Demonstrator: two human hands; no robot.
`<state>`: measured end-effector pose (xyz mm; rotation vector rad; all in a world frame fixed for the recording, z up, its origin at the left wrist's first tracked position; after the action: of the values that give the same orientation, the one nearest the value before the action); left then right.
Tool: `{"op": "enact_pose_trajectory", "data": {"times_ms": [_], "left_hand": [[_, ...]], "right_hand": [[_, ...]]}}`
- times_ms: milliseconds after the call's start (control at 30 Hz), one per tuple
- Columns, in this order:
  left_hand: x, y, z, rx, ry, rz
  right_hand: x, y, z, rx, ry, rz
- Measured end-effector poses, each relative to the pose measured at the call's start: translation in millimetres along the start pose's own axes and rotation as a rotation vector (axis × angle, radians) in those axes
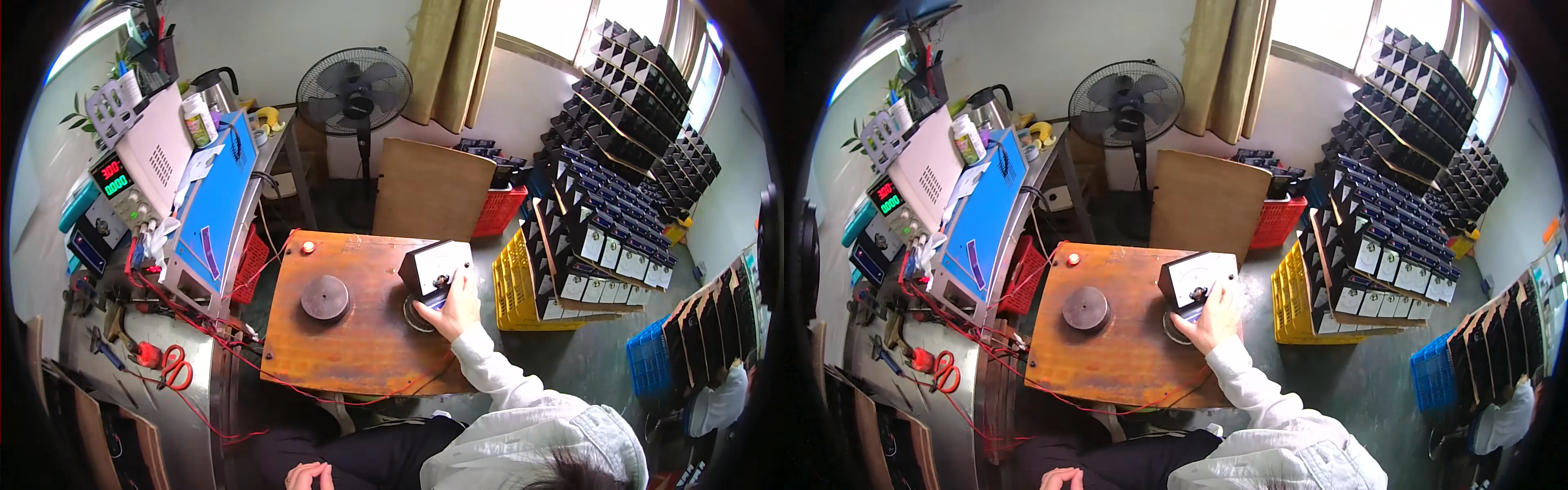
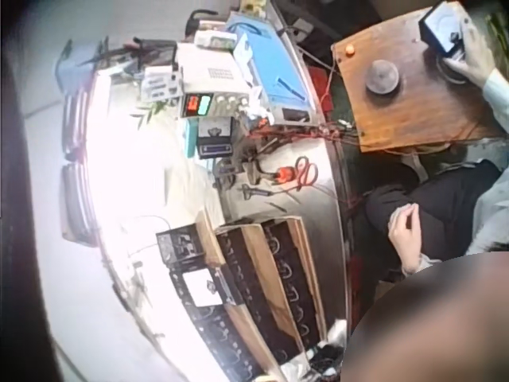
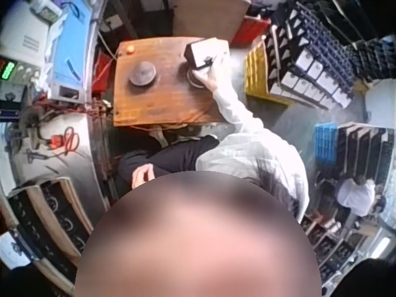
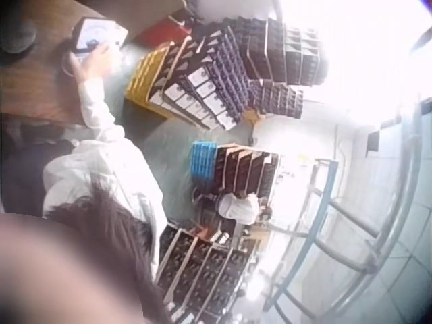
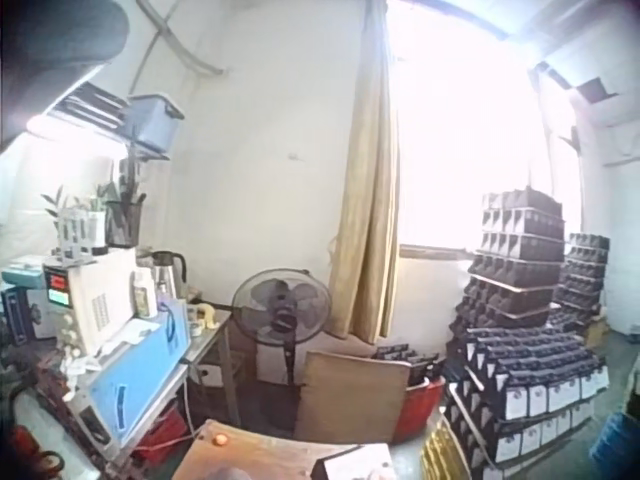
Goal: Soldering internal wiring for analog voltmeters and testing the gauge response using a power supply and test probes.
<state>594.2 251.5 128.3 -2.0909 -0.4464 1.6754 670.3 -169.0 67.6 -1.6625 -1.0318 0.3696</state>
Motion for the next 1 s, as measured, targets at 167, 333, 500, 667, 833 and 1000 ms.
{"op": "enact_pose_trajectory", "data": {"times_ms": [167,333,500,667,833,1000], "left_hand": [[16.0,8.6,6.5,0.055,-0.019,-0.03],[28.8,8.3,12.0,0.147,-0.172,-0.075],[17.4,5.3,7.2,0.137,-0.186,-0.021],[24.6,8.4,10.7,0.219,-0.241,0.002],[42.6,6.1,20.7,0.219,-0.257,-0.001],[54.3,-10.1,36.2,0.153,-0.298,-0.021]], "right_hand": [[2.7,2.9,0.1,0.035,0.022,-0.012],[3.3,1.6,1.2,0.06,0.046,-0.036],[2.0,1.8,1.7,0.044,0.024,-0.045],[0.6,1.5,0.1,0.022,0.001,-0.031],[0.8,2.4,0.1,0.006,-0.016,0.001],[7.6,2.8,2.6,0.009,-0.07,0.0]]}}
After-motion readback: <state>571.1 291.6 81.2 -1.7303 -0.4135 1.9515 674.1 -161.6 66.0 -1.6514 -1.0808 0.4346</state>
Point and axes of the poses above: each hand's wrist, its own z-axis away from the middle knuckle, its own y-axis out of the palm, x = y × z, the point moved 7 cm from there along -z, towards the middle knuckle, and after that the axes turned 9 degrees about z, right-handed, at the moved point
